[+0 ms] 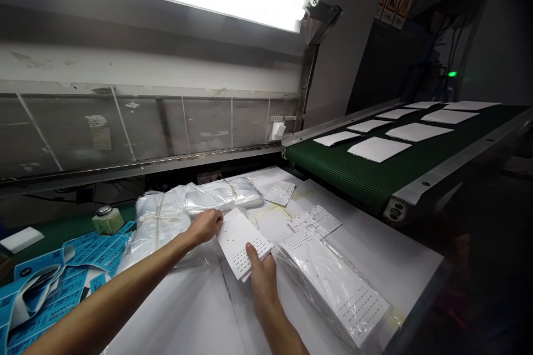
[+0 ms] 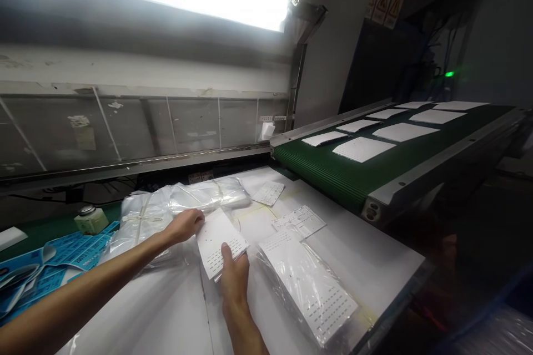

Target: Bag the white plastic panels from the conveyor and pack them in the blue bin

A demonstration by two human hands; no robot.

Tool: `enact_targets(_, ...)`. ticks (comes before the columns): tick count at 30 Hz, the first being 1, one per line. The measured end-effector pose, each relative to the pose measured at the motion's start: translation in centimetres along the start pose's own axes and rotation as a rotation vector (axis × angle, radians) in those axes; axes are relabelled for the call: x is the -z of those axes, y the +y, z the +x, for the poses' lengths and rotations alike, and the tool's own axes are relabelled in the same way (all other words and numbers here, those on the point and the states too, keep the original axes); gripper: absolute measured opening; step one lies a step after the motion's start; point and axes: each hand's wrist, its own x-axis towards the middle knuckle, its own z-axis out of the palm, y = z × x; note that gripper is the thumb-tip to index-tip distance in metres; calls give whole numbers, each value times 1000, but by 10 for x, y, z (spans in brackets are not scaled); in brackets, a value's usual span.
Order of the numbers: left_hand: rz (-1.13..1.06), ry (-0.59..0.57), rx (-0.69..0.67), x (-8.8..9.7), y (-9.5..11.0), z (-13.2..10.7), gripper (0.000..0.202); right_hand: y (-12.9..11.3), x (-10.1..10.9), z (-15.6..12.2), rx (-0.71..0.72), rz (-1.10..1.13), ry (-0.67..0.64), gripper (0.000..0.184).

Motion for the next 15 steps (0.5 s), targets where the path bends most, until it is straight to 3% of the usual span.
enact_targets(4,62,3,-57,2,6,-7,19,3,-2,-2,12,34,44,63)
enact_targets(15,220,-13,-235,4,17,-28,20,19,-6,6,58,52,-23,55)
